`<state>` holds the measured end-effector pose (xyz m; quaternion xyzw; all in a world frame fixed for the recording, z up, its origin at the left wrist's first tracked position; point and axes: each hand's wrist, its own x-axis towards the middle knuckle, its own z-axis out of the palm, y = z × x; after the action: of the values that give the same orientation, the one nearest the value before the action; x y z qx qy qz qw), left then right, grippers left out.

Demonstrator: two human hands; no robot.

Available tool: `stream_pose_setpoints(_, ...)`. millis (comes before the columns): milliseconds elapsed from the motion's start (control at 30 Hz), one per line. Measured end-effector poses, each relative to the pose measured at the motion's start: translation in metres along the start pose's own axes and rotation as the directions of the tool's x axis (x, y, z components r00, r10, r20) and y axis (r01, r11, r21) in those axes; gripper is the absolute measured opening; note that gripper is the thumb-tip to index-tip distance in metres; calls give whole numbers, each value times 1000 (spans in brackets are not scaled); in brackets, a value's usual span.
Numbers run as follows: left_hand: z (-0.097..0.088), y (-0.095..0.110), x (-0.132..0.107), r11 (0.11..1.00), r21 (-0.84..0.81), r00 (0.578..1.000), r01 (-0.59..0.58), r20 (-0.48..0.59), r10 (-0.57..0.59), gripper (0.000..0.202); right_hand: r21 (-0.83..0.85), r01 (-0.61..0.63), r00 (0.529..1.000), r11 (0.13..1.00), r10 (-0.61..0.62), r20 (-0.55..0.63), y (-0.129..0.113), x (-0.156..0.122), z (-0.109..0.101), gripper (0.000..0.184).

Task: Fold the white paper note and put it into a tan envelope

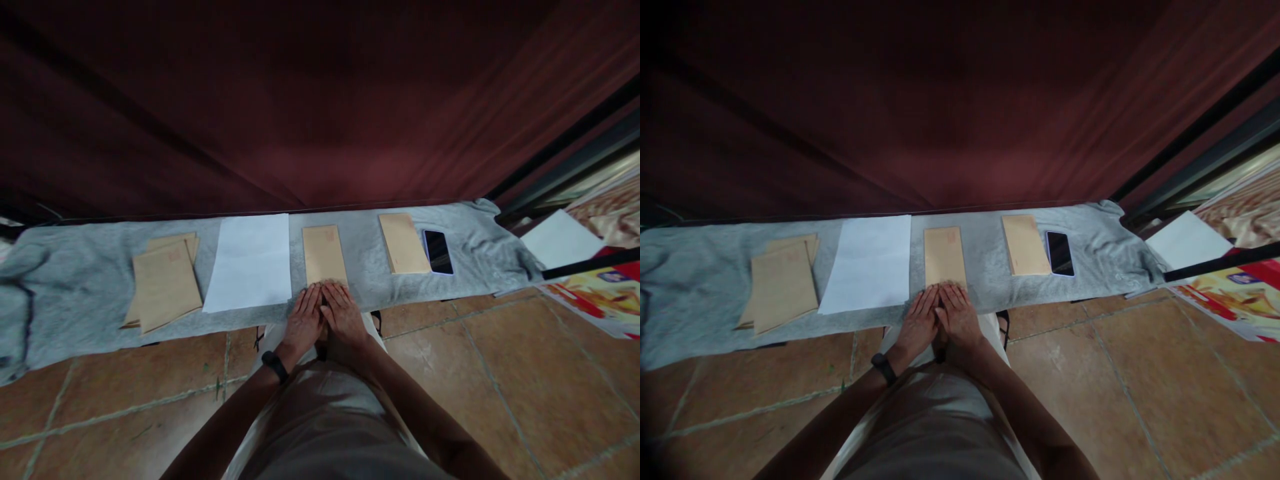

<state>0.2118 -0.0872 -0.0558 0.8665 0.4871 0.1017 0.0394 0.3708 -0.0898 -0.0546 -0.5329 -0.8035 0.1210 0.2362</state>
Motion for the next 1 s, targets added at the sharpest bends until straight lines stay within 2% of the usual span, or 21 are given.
stream_pose_setpoints(300,2,-4,-2,1000,7,1000,24,-1,-24,60,-71,10,999,997,-6,53,6,-1,3,51)
stream_pose_setpoints(700,-4,-1,-10,984,-43,984,170,-39,-172,58,-186,-55,997,981,63,34,35,-25,-8,56)
stream_pose_setpoints(867,-8,1,-2,961,-143,967,237,-57,-247,47,-183,-73,997,980,79,27,40,-29,-8,56)
stream_pose_setpoints(1000,-10,-1,16,894,-328,932,306,-89,-352,40,-170,-75,997,983,77,6,39,-29,-7,56)
